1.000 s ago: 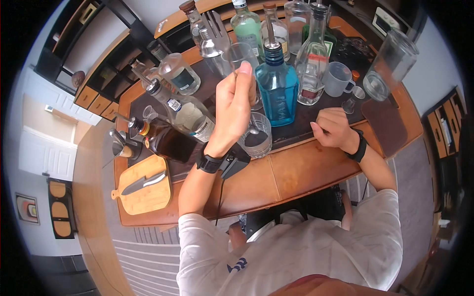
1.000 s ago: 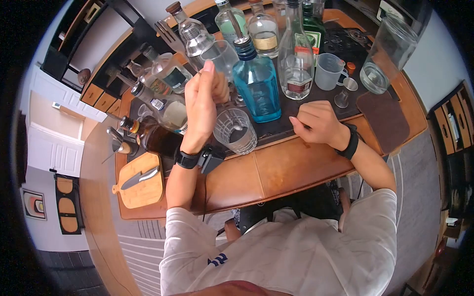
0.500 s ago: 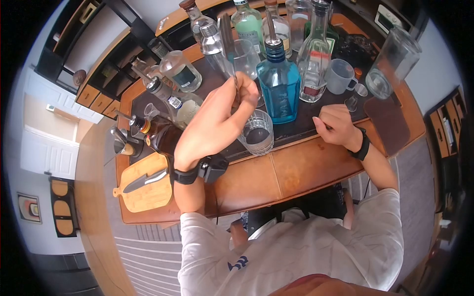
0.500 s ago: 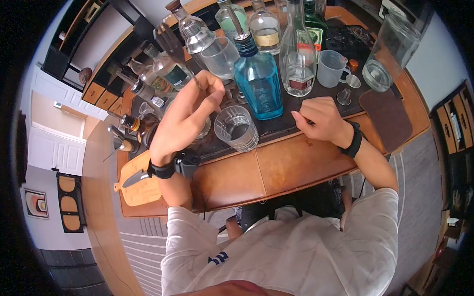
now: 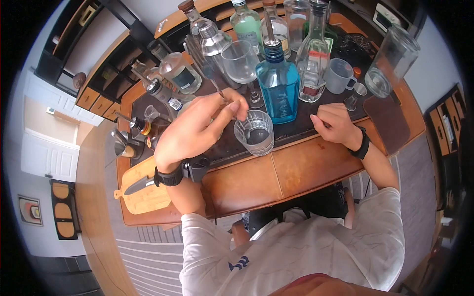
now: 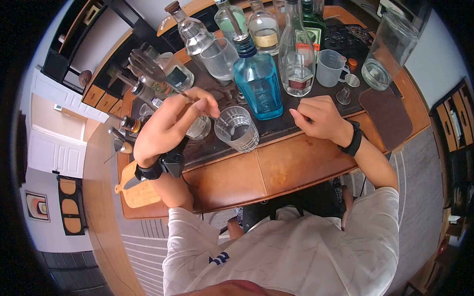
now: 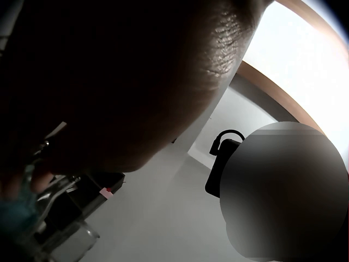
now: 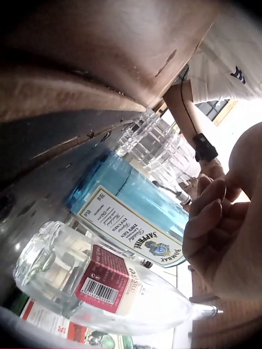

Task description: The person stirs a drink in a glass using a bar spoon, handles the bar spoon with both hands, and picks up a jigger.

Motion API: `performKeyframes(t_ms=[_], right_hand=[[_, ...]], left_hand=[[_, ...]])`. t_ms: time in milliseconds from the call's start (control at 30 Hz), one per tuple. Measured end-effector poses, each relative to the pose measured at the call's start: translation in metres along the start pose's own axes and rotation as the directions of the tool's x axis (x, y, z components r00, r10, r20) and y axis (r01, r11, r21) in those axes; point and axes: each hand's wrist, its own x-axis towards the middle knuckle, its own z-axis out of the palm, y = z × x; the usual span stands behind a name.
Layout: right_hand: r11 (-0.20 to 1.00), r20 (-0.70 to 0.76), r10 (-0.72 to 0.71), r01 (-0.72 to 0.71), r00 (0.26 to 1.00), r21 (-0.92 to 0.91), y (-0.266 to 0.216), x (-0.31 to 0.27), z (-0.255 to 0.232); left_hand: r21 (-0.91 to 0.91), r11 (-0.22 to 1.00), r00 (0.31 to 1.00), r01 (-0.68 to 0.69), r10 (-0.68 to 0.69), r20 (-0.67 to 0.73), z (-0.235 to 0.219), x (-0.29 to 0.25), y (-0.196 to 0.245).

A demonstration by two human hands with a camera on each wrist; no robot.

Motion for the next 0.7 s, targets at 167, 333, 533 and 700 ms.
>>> performKeyframes(t_ms=[167, 333, 533, 700], right_hand=[[0.999, -0.050, 0.006, -0.004, 0.999, 0.037, -0.001, 0.001, 0.004], [1.000, -0.010, -0.005, 0.005, 1.000, 0.005, 0.001, 0.001, 0.000], [1.000, -0.012, 0.012, -0.012, 1.000, 0.022, 0.001, 0.001, 0.001], [0.999, 0.012, 0.026, -0.026, 1.000, 0.028, 0.001, 0.001, 0.001]], left_hand=[[0.164, 0.986, 0.999, -0.029, 0.035, -0.032, 0.000, -0.006, -0.001], [0.188, 0.982, 0.996, 0.030, -0.045, 0.079, -0.003, -0.011, 0.007], [0.083, 0.989, 0.981, -0.120, 0.105, 0.163, -0.001, -0.006, 0.001], [-0.093, 0.993, 0.992, -0.076, 0.085, 0.098, 0.012, 0.010, -0.002]])
